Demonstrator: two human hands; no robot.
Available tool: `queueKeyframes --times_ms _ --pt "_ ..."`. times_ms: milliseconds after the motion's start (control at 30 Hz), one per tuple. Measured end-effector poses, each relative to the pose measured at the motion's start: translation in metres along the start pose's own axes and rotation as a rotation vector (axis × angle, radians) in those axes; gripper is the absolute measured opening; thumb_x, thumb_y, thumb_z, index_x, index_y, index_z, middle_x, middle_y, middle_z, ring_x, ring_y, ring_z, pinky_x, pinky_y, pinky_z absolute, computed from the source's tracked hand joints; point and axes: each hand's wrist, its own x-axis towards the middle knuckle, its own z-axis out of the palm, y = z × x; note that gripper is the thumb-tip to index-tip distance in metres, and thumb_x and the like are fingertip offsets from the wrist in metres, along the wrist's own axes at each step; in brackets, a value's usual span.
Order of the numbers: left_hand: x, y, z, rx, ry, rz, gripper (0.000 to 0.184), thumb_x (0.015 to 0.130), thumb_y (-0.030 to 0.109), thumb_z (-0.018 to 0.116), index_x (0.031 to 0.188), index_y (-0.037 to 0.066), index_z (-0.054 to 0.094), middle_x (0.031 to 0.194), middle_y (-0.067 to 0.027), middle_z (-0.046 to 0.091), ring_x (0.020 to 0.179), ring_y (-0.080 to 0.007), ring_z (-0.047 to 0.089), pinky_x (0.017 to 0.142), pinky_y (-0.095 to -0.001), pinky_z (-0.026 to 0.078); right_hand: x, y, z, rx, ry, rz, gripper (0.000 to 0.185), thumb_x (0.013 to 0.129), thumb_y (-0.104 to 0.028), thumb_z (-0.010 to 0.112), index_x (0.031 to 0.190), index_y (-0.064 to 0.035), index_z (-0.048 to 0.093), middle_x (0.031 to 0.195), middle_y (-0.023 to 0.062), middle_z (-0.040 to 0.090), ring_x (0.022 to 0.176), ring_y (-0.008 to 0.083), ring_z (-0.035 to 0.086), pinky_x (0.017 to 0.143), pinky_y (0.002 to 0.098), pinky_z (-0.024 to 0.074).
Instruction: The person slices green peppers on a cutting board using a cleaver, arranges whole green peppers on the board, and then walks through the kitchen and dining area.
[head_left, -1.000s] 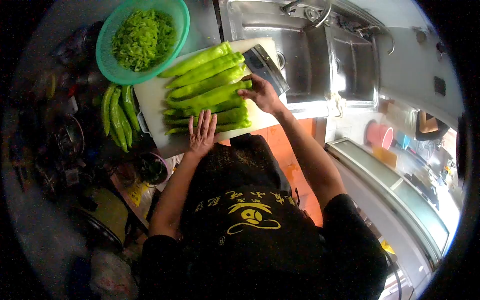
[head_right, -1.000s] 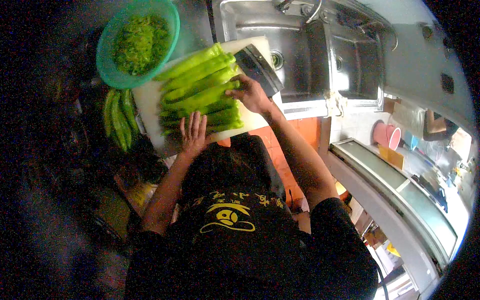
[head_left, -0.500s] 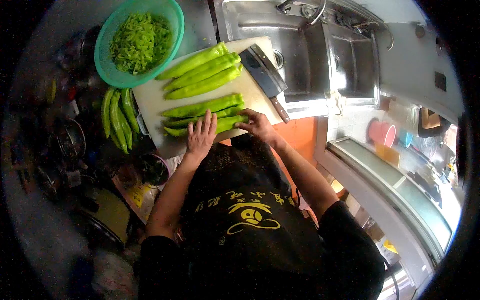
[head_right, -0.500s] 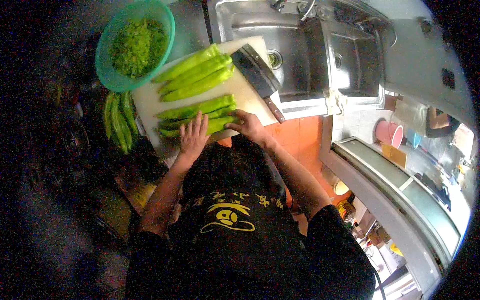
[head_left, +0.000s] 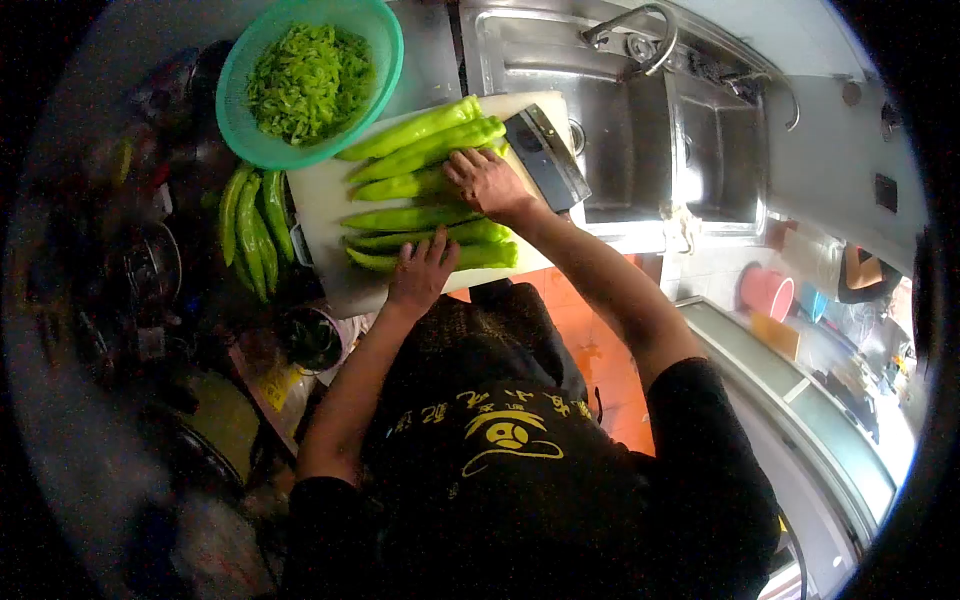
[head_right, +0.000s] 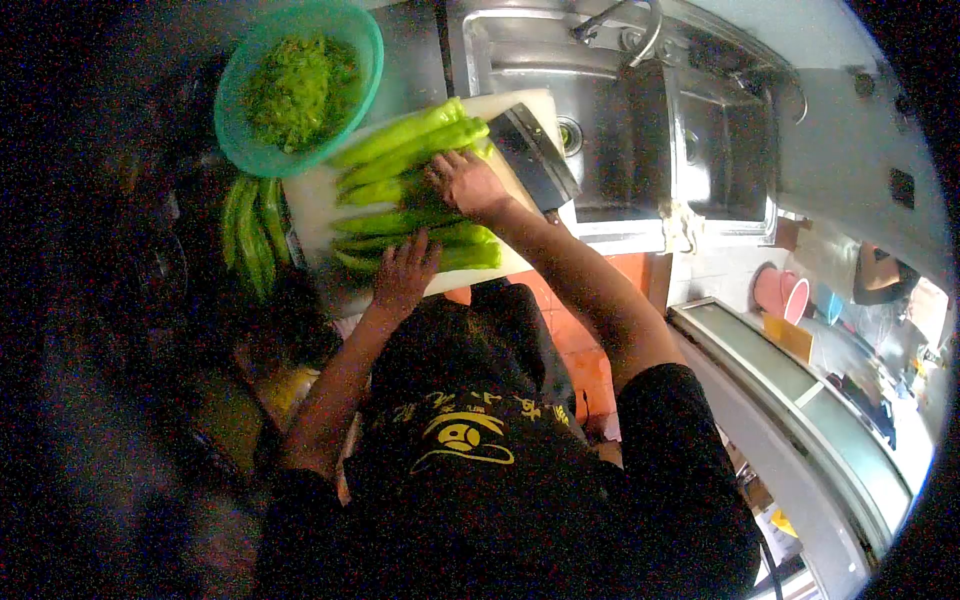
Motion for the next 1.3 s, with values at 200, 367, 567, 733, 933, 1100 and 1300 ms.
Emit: queueKeyframes --times_ms 200,367,567,733,933,1100,1300 --pt "0.001 -0.001 -0.001 -0.077 0.007 -0.015 0.040 0.092 0.020 0.057 0.131 0.011 0.054 0.144 -0.0141 0.047 0.111 -0.0262 0.057 0.090 -0.0451 0.044 0.011 0.002 -0.001 0.030 -0.107 0.010 0.046 0.080 -0.025 0.066 0.120 -0.0031 0.059 0.118 0.0147 0.058 0.112 0.0306 0.055 0.093 0.0414 0.0464" --pt "-0.001 0.005 -0.002 0.048 0.257 -0.096 0.048 0.093 0.019 0.054 0.140 0.008 0.048 0.151 -0.0137 0.042 0.128 -0.0263 0.051 0.103 -0.0496 0.040 -0.019 -0.001 -0.008 0.357 0.030 -0.030 0.042 0.079 -0.021 0.066 0.115 -0.0017 0.057 0.100 0.0182 0.061 0.095 0.0389 0.060 0.085 0.0452 0.0481" --pt "0.018 0.003 -0.023 0.003 0.066 -0.224 0.057 0.092 0.018 0.054 0.147 0.007 0.042 0.155 -0.0163 0.038 0.134 -0.0303 0.046 0.108 -0.0529 0.038 -0.072 -0.039 -0.016 0.446 -0.056 -0.124 0.057 0.082 -0.020 0.058 0.135 -0.0007 0.053 0.123 0.0232 0.056 0.112 0.0419 0.055 0.100 0.0475 0.0440" --pt "0.020 0.002 -0.007 -0.014 -0.108 -0.202 0.043 0.090 0.016 0.057 0.131 0.006 0.054 0.153 -0.0183 0.039 0.129 -0.0312 0.049 0.102 -0.0513 0.044 -0.053 -0.019 -0.040 0.536 0.025 -0.004 0.057 0.083 -0.024 0.065 0.134 -0.0009 0.054 0.131 0.0218 0.054 0.118 0.0393 0.053 0.104 0.0458 0.0425" --pt "0.015 -0.004 -0.007 -0.112 -0.088 -0.178 0.037 0.087 0.016 0.063 0.123 0.008 0.058 0.147 -0.0183 0.044 0.128 -0.0319 0.049 0.099 -0.0518 0.046 0.019 0.042 0.006 0.034 0.061 0.117 0.049 0.091 -0.025 0.055 0.134 -0.0026 0.054 0.131 0.0163 0.057 0.120 0.0347 0.054 0.104 0.0469 0.0414" --pt "0.019 -0.005 -0.019 -0.151 -0.105 -0.176 0.036 0.088 0.015 0.063 0.123 0.009 0.058 0.144 -0.0185 0.046 0.133 -0.0323 0.045 0.105 -0.0527 0.042 0.024 0.033 0.001 0.115 -0.087 0.101 0.049 0.087 -0.020 0.057 0.133 -0.0050 0.053 0.123 0.0176 0.058 0.109 0.0359 0.058 0.094 0.0460 0.0480" --pt "0.017 -0.004 -0.021 -0.104 0.158 -0.153 0.053 0.088 0.013 0.062 0.139 0.010 0.048 0.149 -0.0176 0.043 0.141 -0.0300 0.038 0.111 -0.0558 0.034 -0.019 0.015 -0.038 0.612 -0.145 0.066 0.048 0.080 -0.020 0.067 0.126 -0.0080 0.058 0.109 0.0185 0.063 0.093 0.0374 0.062 0.082 0.0448 0.0529"
